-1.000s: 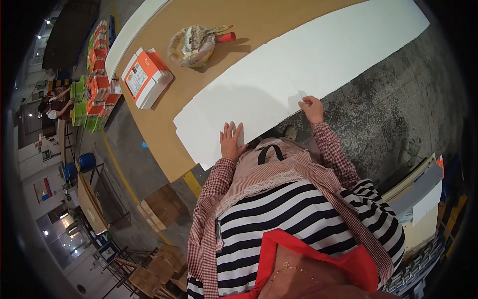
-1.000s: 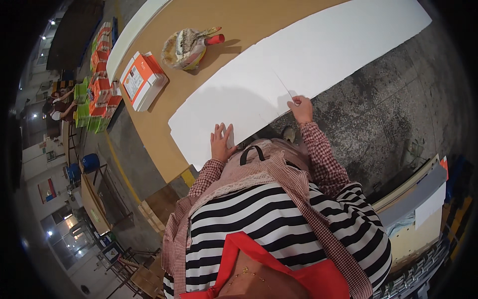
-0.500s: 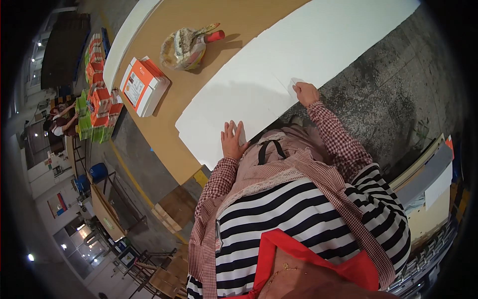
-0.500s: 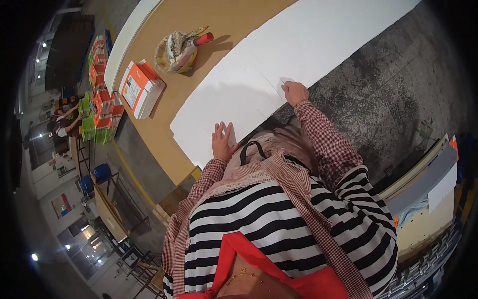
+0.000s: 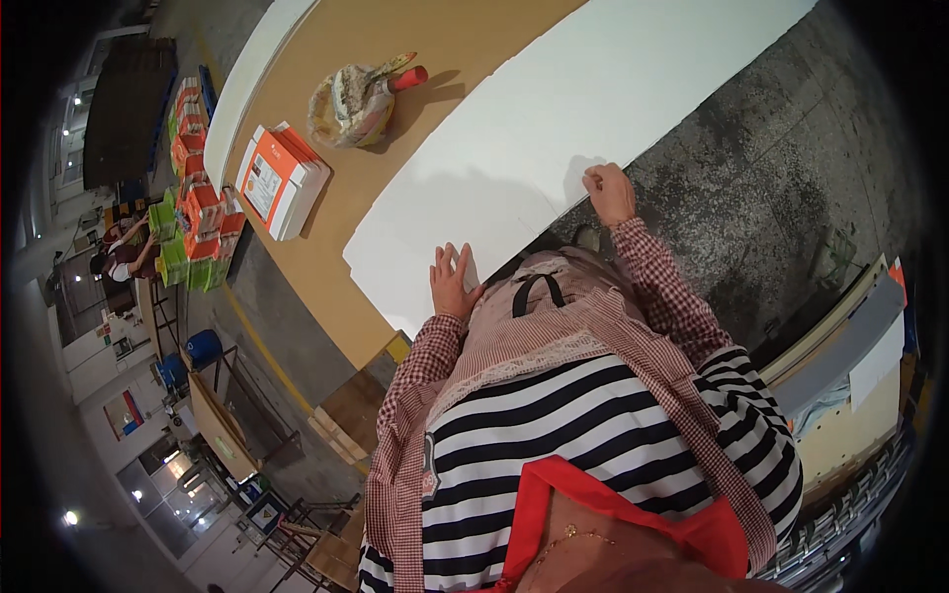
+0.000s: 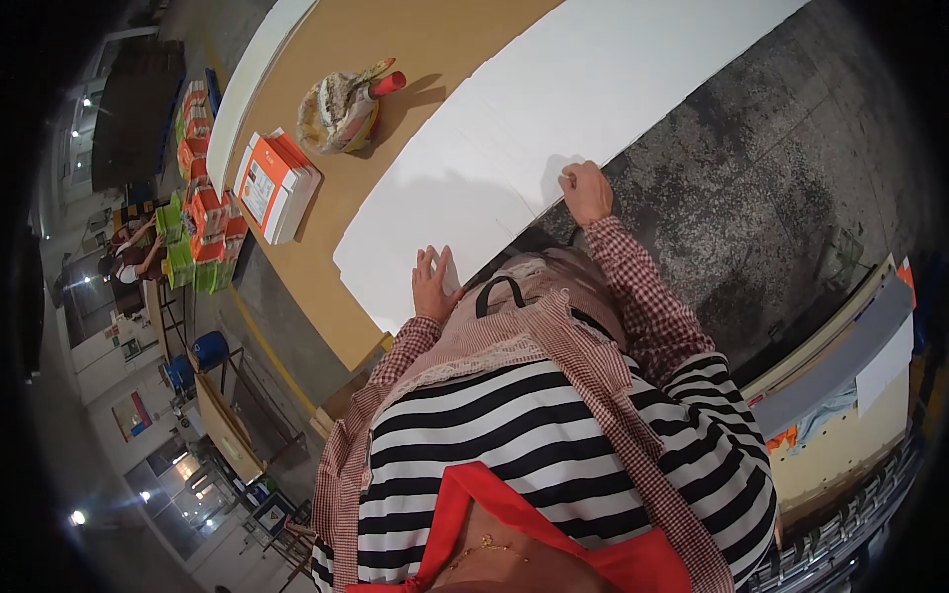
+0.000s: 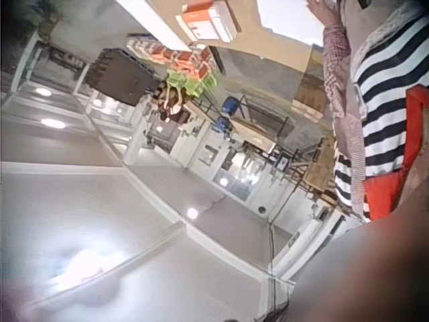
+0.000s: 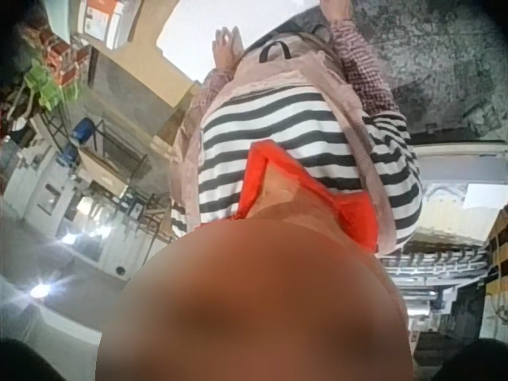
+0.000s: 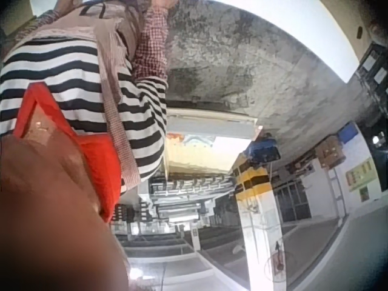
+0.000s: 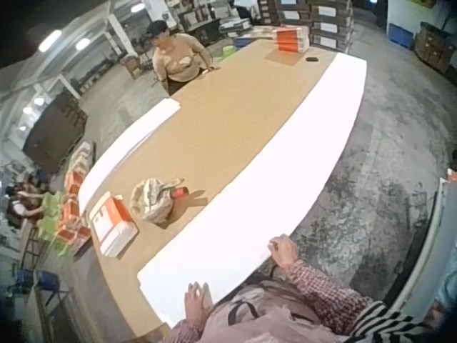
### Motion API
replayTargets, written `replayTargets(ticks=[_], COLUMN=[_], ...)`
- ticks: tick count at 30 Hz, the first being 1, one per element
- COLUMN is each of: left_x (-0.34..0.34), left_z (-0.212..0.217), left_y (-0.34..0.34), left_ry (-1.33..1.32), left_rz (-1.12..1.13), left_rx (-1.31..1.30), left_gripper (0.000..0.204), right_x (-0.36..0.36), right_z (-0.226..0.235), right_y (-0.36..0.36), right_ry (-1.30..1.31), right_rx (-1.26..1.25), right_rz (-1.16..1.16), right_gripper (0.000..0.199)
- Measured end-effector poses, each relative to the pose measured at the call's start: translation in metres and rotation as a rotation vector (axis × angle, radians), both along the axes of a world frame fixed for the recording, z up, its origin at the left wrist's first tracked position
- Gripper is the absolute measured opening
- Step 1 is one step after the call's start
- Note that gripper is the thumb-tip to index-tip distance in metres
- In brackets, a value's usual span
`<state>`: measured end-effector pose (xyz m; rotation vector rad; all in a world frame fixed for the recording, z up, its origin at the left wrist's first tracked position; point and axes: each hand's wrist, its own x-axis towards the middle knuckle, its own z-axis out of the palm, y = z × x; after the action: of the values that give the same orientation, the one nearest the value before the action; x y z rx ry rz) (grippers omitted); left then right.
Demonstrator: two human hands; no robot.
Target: Applying glue or adhesive to white paper strips using a brush in a warehouse setting.
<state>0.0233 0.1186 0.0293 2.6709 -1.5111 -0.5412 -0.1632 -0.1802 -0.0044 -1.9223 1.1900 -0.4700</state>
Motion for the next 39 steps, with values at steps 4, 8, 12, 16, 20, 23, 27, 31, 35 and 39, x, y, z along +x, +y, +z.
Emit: replayTargets(ticks=[4,8,12,16,20,23,27,31,35,39], left_x=[-0.002,-0.004,-0.004,-0.004,-0.004,-0.004,-0.004,-0.003,-0.001,-0.002], left_z=[0.001,0.004,0.004,0.002,0.003,0.003,0.003,0.002,0.001,0.000], left_y=[-0.002,-0.004,-0.001,0.000,0.001,0.001,0.000,0.000,0.002,0.001], left_ry=[-0.004,0.040,0.036,0.030,0.024,0.027,0.025,0.018,0.017,-0.001], left_rz=[0.025,0.051,0.071,0.064,0.065,0.069,0.054,0.034,0.022,0.006], left_rx=[0.003,-0.010,-0.009,-0.015,-0.013,-0.021,-0.026,-0.008,0.003,0.005], left_gripper=[0.096,0.093,0.093,0.093,0.093,0.093,0.093,0.094,0.094,0.095], right_x=[-0.002,0.001,0.005,0.009,0.005,0.007,0.013,0.022,0.023,0.021], right_z=[-0.004,-0.006,0.002,0.005,-0.006,-0.009,-0.011,-0.015,-0.015,-0.010], right_y=[0.005,0.009,-0.004,-0.008,-0.008,-0.020,-0.030,-0.015,-0.012,-0.011], right_ry=[0.010,0.070,0.036,0.072,0.112,-0.030,0.063,0.290,0.248,0.264], right_rx=[0.028,0.029,0.292,0.252,0.000,0.249,0.259,-0.045,-0.058,-0.046], right_rz=[0.016,-0.007,0.054,0.005,0.060,0.033,0.179,0.204,0.183,0.166], right_gripper=[0.020,0.024,0.028,0.029,0.029,0.028,0.029,0.030,0.030,0.025])
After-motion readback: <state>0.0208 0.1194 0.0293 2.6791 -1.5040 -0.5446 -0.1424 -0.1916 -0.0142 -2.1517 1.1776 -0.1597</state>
